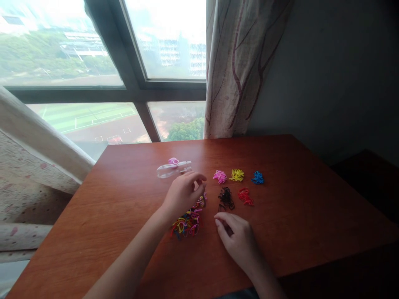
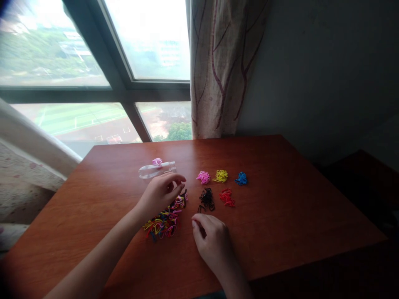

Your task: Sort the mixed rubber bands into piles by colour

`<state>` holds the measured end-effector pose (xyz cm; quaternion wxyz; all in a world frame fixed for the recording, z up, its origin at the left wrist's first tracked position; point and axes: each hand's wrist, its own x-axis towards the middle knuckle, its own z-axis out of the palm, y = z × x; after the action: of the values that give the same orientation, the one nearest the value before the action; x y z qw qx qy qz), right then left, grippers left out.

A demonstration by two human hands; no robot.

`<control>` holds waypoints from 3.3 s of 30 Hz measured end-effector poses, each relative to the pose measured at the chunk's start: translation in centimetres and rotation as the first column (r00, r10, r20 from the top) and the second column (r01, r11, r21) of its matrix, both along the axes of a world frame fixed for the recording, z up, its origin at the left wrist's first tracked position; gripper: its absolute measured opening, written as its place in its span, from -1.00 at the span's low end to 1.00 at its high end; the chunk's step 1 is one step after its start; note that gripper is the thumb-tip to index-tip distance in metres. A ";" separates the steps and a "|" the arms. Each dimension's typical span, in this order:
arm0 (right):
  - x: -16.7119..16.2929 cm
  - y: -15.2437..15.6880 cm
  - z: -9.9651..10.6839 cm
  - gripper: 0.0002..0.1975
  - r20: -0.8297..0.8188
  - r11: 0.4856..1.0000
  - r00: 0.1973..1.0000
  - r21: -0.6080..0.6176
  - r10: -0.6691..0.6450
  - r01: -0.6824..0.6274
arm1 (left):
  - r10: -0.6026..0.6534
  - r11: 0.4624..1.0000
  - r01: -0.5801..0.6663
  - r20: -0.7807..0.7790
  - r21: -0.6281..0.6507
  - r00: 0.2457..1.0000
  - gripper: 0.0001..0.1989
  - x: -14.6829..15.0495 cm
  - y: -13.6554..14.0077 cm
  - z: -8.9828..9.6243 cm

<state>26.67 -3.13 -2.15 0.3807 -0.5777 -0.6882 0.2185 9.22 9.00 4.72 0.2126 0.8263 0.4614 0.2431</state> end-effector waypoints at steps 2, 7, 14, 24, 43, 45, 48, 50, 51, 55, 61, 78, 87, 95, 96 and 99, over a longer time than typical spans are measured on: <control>-0.1 0.0 0.0 -0.82 0.035 1.000 0.999 0.000 0.005 -0.005 | 0.014 1.000 -0.012 0.063 -0.018 0.998 -0.88 -1.5 -2.1 -0.4; -0.4 0.2 0.2 -0.82 0.150 0.999 0.989 -0.029 0.020 -0.016 | 0.015 1.000 -0.013 0.160 -0.014 0.987 -0.88 -4.3 -7.3 -2.0; -1.2 0.6 0.4 -0.83 0.185 0.998 0.983 -0.057 -0.010 0.021 | 0.068 0.992 -0.091 0.225 0.091 0.972 -0.87 -5.9 -10.6 -4.2; -2.4 1.5 1.0 -0.86 0.204 0.998 0.979 -0.068 0.019 -0.005 | 0.159 0.980 -0.184 0.252 0.075 0.954 -0.90 -6.2 -11.1 -4.2; -9.5 -1.4 0.7 -0.87 0.305 0.996 0.948 0.000 0.085 -0.089 | 0.291 0.954 -0.299 0.314 -0.023 0.904 -0.88 -6.9 -10.8 -4.3; -9.5 -1.6 0.9 -0.85 0.297 0.996 0.951 0.004 0.085 -0.090 | 0.286 0.955 -0.295 0.315 -0.021 0.905 -0.88 -6.8 -10.8 -4.2; -8.6 -1.9 1.5 -0.83 0.257 0.997 0.964 0.029 0.063 -0.072 | 0.284 0.955 -0.297 0.323 -0.010 0.903 -0.88 -6.8 -10.9 -4.2; -6.7 -1.5 2.0 -0.82 0.225 0.998 0.974 0.058 0.012 -0.026 | 0.284 0.955 -0.297 0.319 -0.008 0.904 -0.88 -6.8 -10.9 -4.2; -5.2 -1.0 2.2 -0.82 0.221 0.998 0.975 0.067 -0.030 0.016 | 0.281 0.956 -0.294 0.314 -0.007 0.907 -0.88 -6.8 -11.0 -4.2; 3.4 2.3 2.6 -0.73 0.240 0.933 0.902 0.127 -0.359 0.338 | 0.261 0.961 -0.277 0.297 0.011 0.919 -0.87 -6.7 -11.0 -4.1; 13.9 7.1 1.7 -0.60 0.338 0.800 0.727 0.183 -0.598 0.572 | 0.233 0.969 -0.248 0.288 0.014 0.929 -0.88 -6.4 -10.9 -3.9; 8.7 4.6 2.1 -0.66 0.182 0.845 0.826 0.162 -0.533 0.509 | 0.229 0.970 -0.243 0.250 0.025 0.941 -0.87 -6.3 -11.0 -3.9; 0.0 0.4 1.6 -0.73 -0.127 0.990 0.984 -0.067 -0.129 0.121 | 0.116 0.992 -0.117 0.037 0.040 0.993 -0.85 -5.6 -12.2 -4.7; -0.3 0.2 1.2 -0.75 -0.107 0.994 0.989 -0.050 -0.100 0.095 | 0.177 0.979 -0.155 -0.176 0.133 0.968 -0.89 -3.4 -12.4 -4.3; -0.2 0.2 1.2 -0.75 -0.107 0.994 0.989 -0.046 -0.102 0.097 | 0.186 0.977 -0.160 -0.193 0.141 0.964 -0.88 -3.2 -12.3 -4.2; -0.3 0.2 1.1 -0.74 -0.107 0.994 0.989 -0.046 -0.104 0.100 | 0.200 0.974 -0.171 -0.212 0.148 0.957 -0.87 -2.9 -12.2 -4.1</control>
<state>26.40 -2.88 -1.09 0.4166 -0.6070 -0.6314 0.2438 6.36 -3.16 0.57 0.0818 0.8133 0.5418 0.1957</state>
